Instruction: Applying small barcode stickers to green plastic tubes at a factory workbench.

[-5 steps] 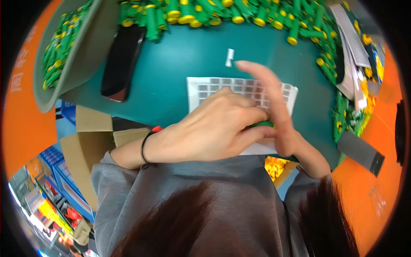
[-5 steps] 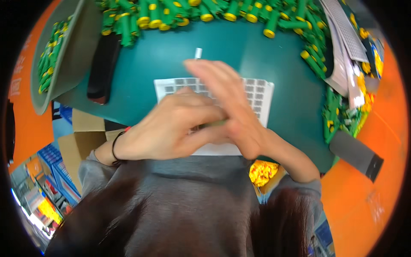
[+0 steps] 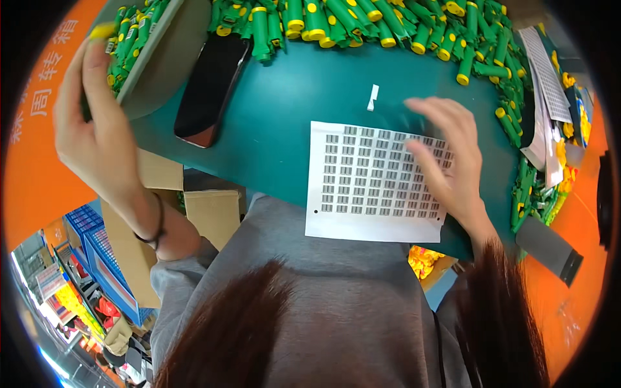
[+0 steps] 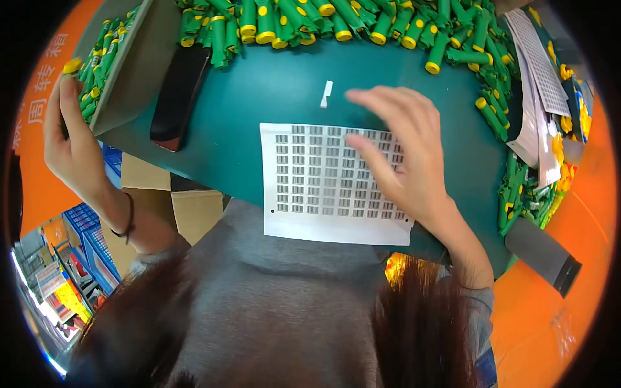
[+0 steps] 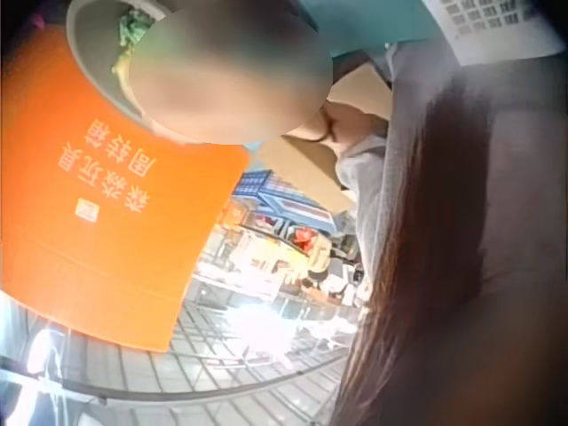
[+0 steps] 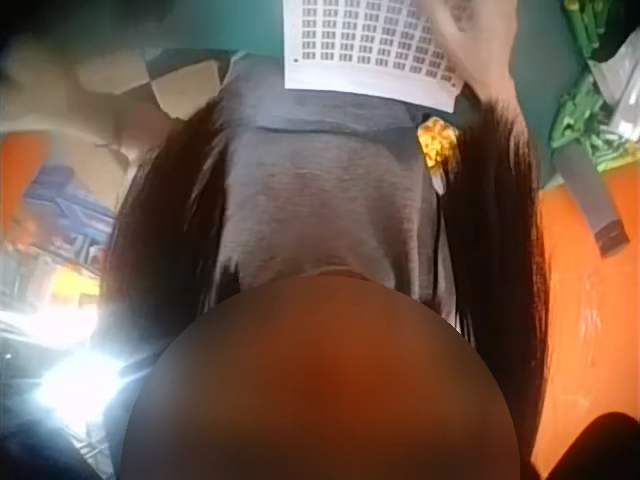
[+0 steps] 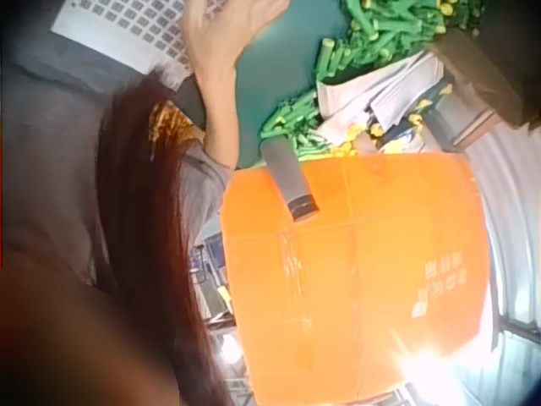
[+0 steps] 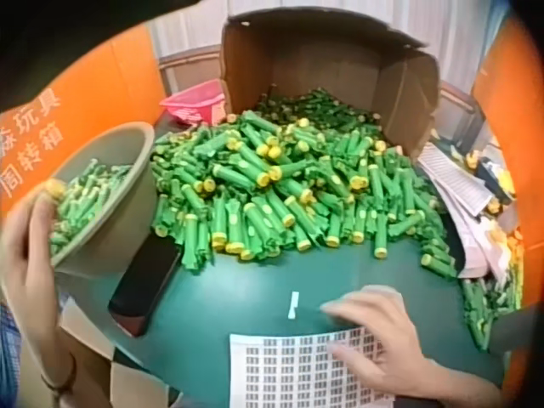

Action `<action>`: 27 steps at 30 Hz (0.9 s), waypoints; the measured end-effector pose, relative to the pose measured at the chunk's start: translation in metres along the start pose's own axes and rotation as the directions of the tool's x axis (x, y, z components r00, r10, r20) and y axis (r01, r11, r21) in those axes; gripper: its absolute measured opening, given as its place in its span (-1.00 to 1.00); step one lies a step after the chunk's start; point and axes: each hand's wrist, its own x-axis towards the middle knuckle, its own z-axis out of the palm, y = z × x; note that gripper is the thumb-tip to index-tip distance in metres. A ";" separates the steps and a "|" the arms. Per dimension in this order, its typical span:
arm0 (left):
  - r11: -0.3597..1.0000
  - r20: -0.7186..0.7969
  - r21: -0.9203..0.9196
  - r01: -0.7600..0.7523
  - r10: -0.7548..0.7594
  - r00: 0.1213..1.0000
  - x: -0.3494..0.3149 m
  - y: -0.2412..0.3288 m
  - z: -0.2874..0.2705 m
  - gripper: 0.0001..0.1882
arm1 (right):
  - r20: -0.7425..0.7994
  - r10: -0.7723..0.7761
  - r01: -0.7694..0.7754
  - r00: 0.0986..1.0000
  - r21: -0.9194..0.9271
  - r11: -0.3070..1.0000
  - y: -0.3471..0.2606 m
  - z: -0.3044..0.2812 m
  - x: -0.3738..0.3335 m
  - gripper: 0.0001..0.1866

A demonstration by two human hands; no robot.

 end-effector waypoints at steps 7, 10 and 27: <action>0.897 0.519 -0.416 -0.150 0.370 0.770 -0.080 0.043 0.056 -0.76 | 0.189 0.132 -0.152 0.973 0.092 0.984 0.004 0.025 0.013 -0.76; 0.875 0.553 -0.477 -0.089 0.377 0.743 -0.109 0.032 0.083 -0.72 | 0.143 0.181 -0.196 0.973 0.094 0.976 0.000 0.027 0.016 -0.83; 0.774 0.319 -0.436 -0.460 0.611 0.725 -0.106 0.032 0.108 -0.74 | 0.059 0.265 -0.271 0.962 0.134 0.953 0.013 0.034 0.026 -0.87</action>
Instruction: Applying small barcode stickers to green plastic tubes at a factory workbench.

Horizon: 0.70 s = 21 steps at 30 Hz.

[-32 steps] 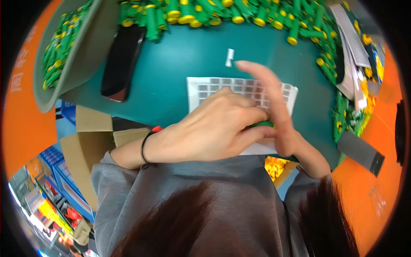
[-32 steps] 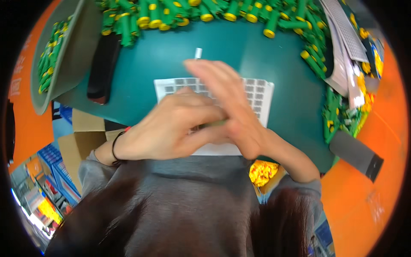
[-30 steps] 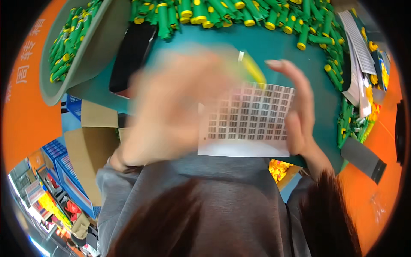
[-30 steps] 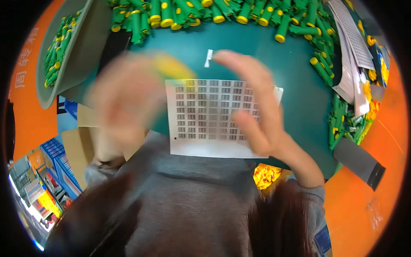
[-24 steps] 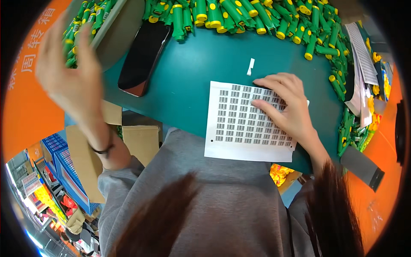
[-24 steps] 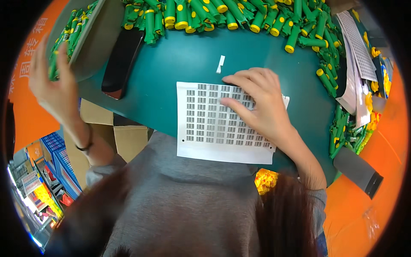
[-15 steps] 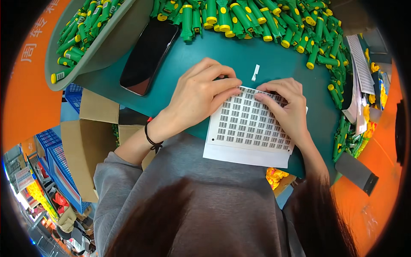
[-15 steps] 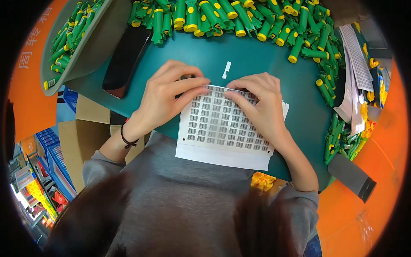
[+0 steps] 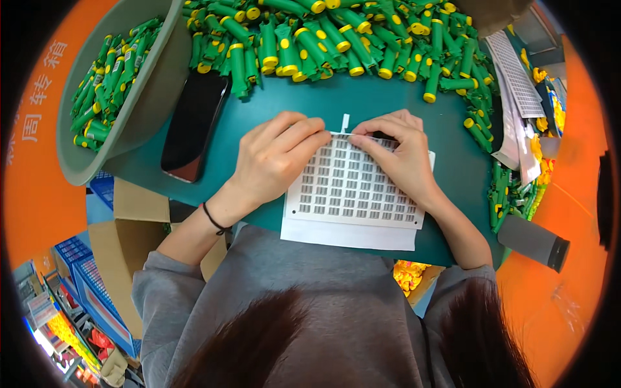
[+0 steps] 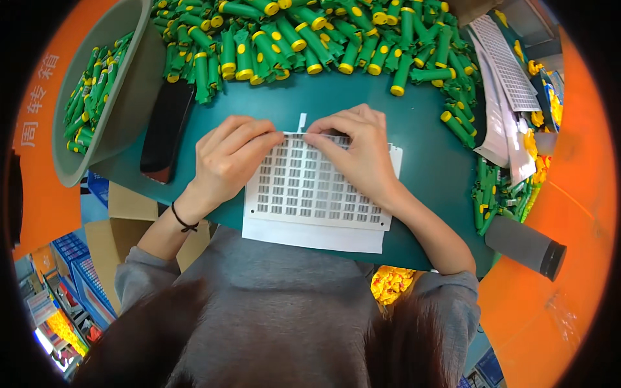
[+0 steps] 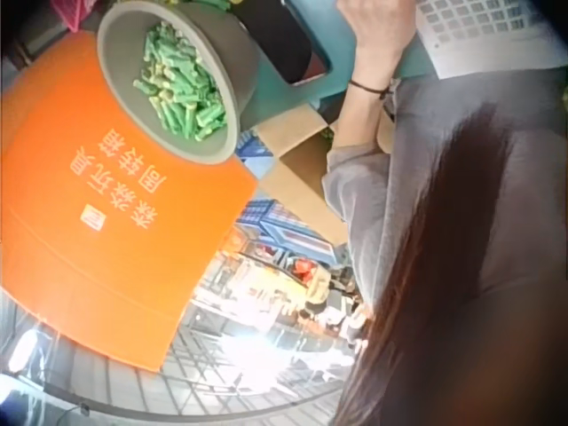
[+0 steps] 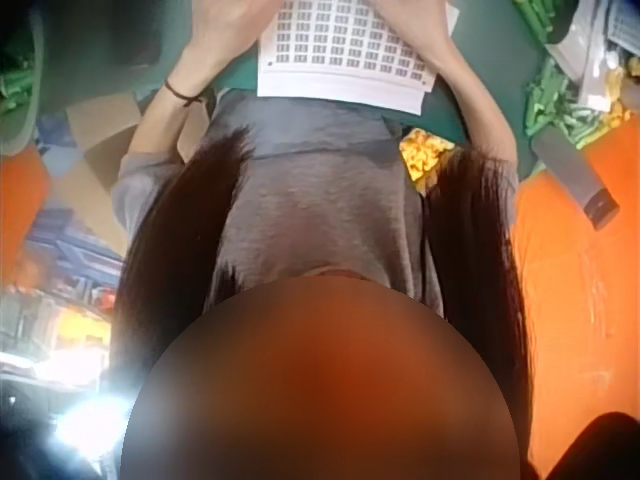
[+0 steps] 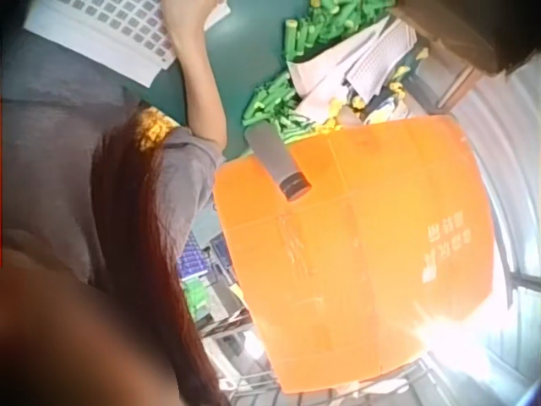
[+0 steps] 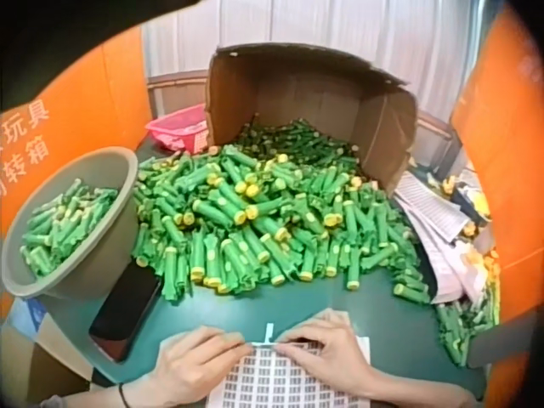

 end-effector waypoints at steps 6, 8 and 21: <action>0.998 -0.046 0.010 -0.061 0.062 0.997 0.001 0.000 0.005 -0.71 | -0.010 0.018 -0.018 1.000 -0.048 0.999 0.002 -0.003 -0.001 -0.88; 0.999 -0.026 -0.016 -0.037 0.037 0.999 0.001 -0.001 0.007 -0.81 | 0.002 0.036 -0.035 0.999 -0.039 0.999 0.001 -0.005 0.001 -0.87; 0.996 0.074 -0.082 0.027 -0.021 0.997 0.006 0.002 0.005 -0.77 | -0.452 -0.126 -0.186 0.883 -0.585 0.790 0.035 -0.052 0.027 -0.60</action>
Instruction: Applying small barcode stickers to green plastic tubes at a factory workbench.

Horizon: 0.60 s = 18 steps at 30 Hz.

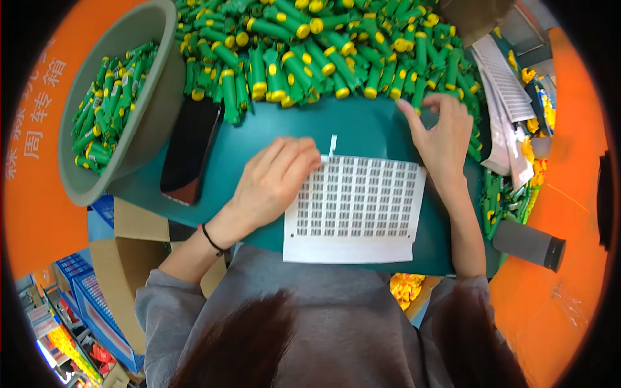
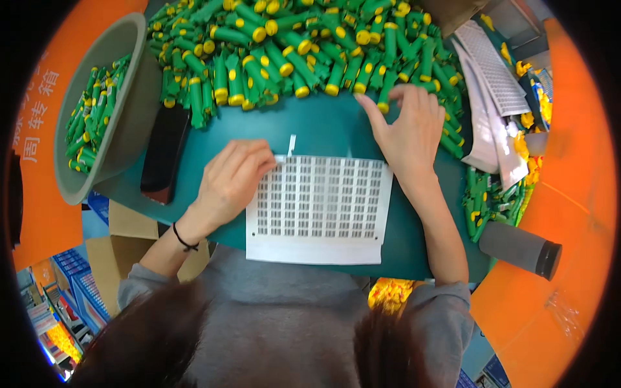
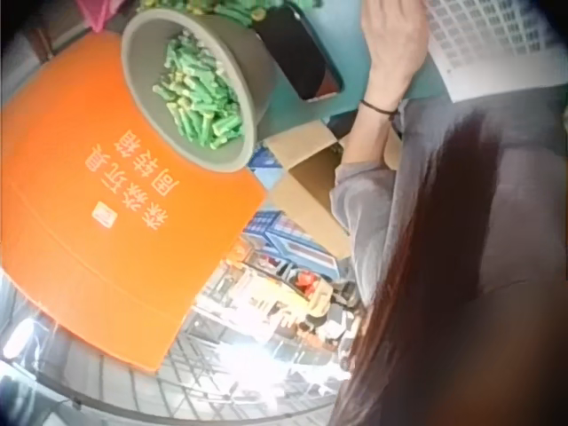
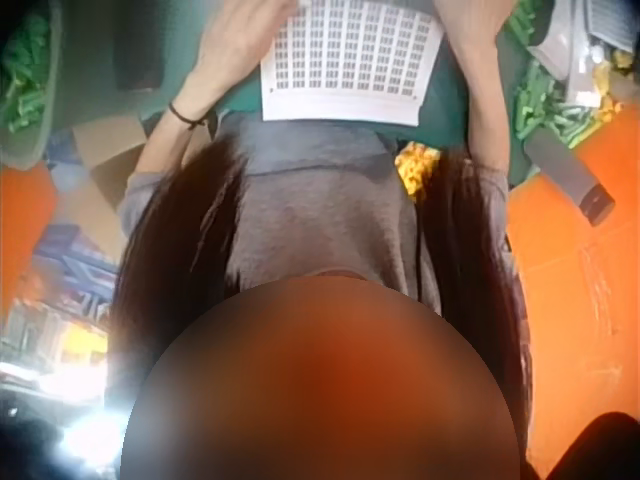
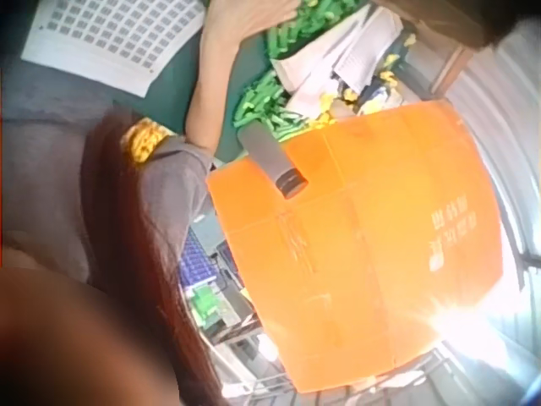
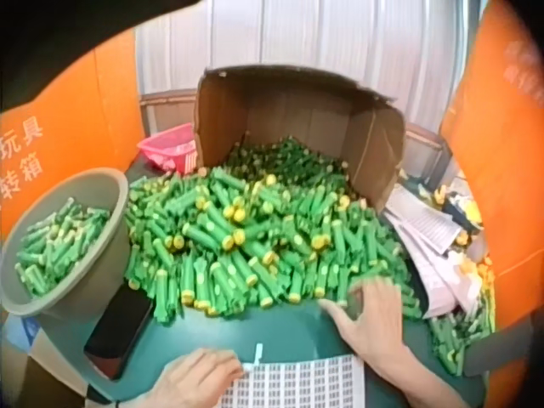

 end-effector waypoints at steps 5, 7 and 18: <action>0.997 0.011 -0.039 0.061 -0.061 0.998 0.003 0.004 0.000 -0.76 | 0.158 0.165 -0.166 0.973 -0.012 0.986 0.044 0.003 -0.004 -0.60; 0.989 0.044 -0.100 0.110 -0.106 0.993 0.001 0.002 0.000 -0.77 | 0.285 0.334 -0.331 0.898 -0.061 0.942 0.039 -0.016 -0.003 -0.65; 0.501 0.256 -0.678 0.538 -0.525 0.812 0.023 -0.010 -0.013 -0.91 | 0.565 -0.049 -0.555 0.824 0.821 0.135 -0.028 -0.015 -0.084 -0.63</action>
